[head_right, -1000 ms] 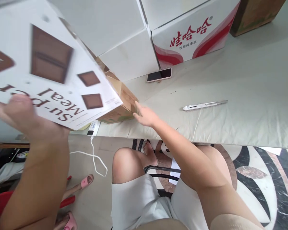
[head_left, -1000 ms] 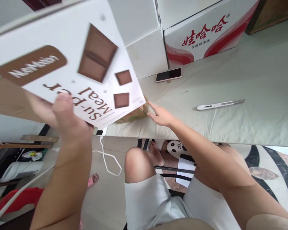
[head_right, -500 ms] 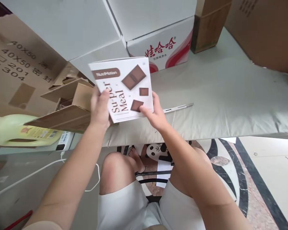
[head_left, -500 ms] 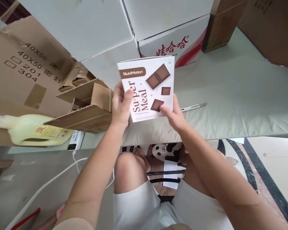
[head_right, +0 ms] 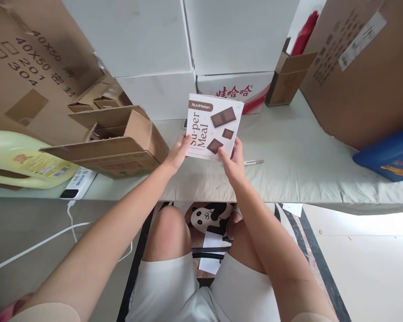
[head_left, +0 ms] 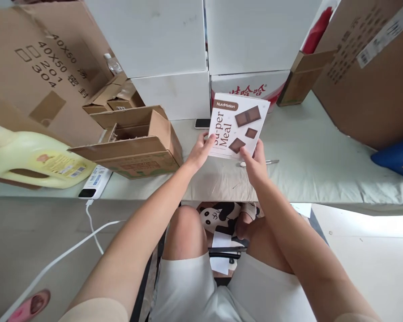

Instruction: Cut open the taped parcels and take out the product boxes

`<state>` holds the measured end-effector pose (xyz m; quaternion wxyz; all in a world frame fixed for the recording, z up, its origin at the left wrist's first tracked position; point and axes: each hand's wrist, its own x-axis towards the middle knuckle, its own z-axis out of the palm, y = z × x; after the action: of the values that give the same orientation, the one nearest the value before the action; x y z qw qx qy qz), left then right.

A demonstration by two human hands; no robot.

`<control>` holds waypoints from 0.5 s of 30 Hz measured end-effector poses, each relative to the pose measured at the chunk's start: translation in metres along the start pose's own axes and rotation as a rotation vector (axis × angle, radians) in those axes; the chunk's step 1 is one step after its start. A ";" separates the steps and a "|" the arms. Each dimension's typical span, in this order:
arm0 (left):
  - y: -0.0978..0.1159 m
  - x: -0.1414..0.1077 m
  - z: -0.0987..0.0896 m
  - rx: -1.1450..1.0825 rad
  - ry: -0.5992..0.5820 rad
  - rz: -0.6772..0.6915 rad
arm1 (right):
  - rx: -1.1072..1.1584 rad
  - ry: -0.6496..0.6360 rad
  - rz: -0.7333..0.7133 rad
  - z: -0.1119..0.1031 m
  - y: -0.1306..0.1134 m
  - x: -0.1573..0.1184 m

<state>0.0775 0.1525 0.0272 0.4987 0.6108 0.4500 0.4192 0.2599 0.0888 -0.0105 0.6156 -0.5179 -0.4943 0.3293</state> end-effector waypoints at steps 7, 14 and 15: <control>0.054 0.018 -0.009 -0.006 0.169 0.484 | -0.299 -0.083 -0.294 -0.004 -0.073 0.035; 0.053 0.015 -0.008 -0.060 0.250 0.548 | -0.306 -0.097 -0.355 -0.002 -0.099 0.027; 0.049 0.012 -0.006 -0.062 0.237 0.516 | -0.289 -0.098 -0.332 -0.003 -0.095 0.022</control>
<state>0.0808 0.1609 0.0768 0.3381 0.6363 0.3218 0.6142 0.2593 0.0846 0.0865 0.5561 -0.4956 -0.6441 0.1737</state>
